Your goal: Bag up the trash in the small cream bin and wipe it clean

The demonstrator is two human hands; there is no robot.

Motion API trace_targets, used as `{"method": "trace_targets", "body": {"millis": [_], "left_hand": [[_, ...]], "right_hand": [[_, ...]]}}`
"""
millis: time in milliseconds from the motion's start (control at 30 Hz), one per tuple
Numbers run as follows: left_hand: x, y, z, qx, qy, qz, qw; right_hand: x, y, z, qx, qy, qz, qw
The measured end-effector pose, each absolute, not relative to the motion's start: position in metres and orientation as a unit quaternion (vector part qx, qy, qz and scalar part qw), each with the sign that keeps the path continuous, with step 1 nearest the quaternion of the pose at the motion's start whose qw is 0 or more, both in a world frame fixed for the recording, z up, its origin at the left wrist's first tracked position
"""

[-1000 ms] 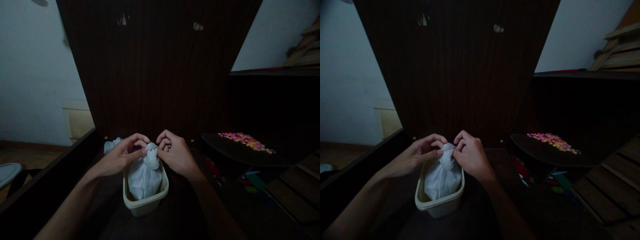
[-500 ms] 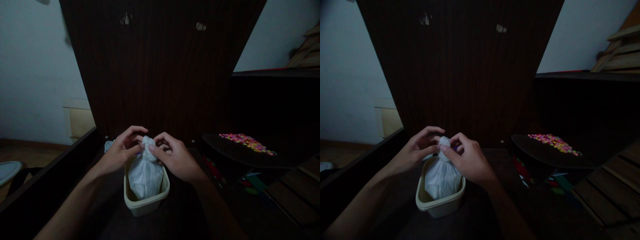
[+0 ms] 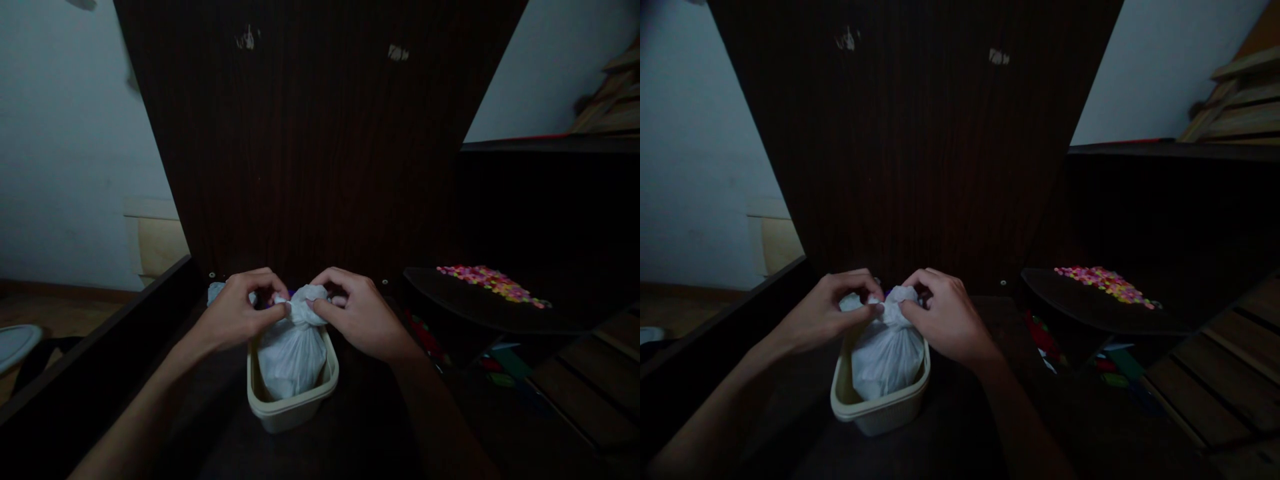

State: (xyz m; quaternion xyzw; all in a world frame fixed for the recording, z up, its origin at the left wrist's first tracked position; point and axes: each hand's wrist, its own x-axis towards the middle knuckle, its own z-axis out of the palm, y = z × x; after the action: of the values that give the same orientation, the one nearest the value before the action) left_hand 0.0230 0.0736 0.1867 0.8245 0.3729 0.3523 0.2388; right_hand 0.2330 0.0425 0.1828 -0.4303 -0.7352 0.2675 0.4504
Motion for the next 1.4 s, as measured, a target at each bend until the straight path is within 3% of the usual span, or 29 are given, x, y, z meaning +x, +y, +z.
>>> {"method": "trace_targets", "body": {"millis": [167, 367, 767, 1067, 1400], "left_hand": [[0.02, 0.072, 0.192, 0.853, 0.32, 0.321, 0.259], [0.022, 0.071, 0.188, 0.815, 0.301, 0.335, 0.364], [0.021, 0.073, 0.182, 0.835, 0.299, 0.293, 0.356], [0.026, 0.074, 0.176, 0.819, 0.275, 0.287, 0.414], [0.03, 0.074, 0.173, 0.816, 0.286, 0.354, 0.356]], "right_hand": [[0.235, 0.048, 0.182, -0.431, -0.704, 0.307, 0.474], [0.232, 0.054, 0.174, -0.429, -0.707, 0.287, 0.483], [0.239, 0.059, 0.18, -0.379, -0.707, 0.284, 0.525], [0.246, 0.054, 0.186, -0.377, -0.765, 0.298, 0.43], [0.251, 0.05, 0.185, -0.363, -0.79, 0.335, 0.364]]}}
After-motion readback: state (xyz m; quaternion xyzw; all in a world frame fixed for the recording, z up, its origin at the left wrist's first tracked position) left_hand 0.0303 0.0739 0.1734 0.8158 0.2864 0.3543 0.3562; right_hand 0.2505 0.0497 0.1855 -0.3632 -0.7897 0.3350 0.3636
